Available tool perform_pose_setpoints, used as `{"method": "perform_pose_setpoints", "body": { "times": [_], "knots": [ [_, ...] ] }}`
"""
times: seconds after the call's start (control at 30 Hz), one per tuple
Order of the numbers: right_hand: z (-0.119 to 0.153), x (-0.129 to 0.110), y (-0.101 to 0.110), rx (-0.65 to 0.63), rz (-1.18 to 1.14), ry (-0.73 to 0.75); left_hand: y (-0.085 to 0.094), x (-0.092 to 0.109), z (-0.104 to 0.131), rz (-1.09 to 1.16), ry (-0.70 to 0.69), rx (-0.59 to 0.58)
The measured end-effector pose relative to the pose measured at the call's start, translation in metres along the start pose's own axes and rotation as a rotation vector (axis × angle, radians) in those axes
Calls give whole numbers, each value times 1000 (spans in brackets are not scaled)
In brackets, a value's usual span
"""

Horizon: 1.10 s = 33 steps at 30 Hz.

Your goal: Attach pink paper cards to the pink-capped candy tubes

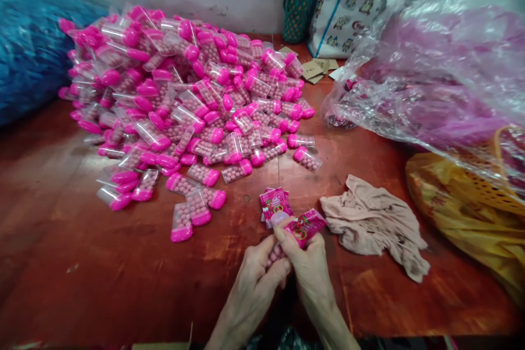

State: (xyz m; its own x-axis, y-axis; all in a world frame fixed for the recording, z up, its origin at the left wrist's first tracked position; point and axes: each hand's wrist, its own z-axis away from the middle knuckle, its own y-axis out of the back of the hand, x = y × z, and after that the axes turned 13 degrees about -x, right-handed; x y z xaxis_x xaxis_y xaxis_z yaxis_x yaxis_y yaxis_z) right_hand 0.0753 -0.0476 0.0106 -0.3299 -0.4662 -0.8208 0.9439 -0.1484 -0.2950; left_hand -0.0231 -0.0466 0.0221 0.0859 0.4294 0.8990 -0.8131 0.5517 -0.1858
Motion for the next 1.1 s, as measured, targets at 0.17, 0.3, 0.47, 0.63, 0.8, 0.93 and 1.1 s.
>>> {"method": "perform_pose_setpoints", "body": {
  "times": [0.17, 0.3, 0.47, 0.63, 0.8, 0.93, 1.1],
  "knots": [
    [0, -3, 5, -105, -155, 48, 4, 5, -4, 204, -48, -48],
    [0, -11, 6, -149, -222, 93, 8, 12, -7, 290, -43, -146],
    [0, -10, -1, -82, -91, 83, 5, 9, -4, 286, -22, -46],
    [2, -5, -5, -62, 91, 72, 1, 4, -1, 332, 6, 42],
    [7, -2, -2, -191, 27, 133, 6, 1, -3, 438, 11, 42],
    [6, -1, 8, -169, -50, 203, 11, 4, -3, 449, 18, -13],
    [2, -7, 9, -155, 48, 228, 15, 4, -2, 446, 21, -65]
  ]
}}
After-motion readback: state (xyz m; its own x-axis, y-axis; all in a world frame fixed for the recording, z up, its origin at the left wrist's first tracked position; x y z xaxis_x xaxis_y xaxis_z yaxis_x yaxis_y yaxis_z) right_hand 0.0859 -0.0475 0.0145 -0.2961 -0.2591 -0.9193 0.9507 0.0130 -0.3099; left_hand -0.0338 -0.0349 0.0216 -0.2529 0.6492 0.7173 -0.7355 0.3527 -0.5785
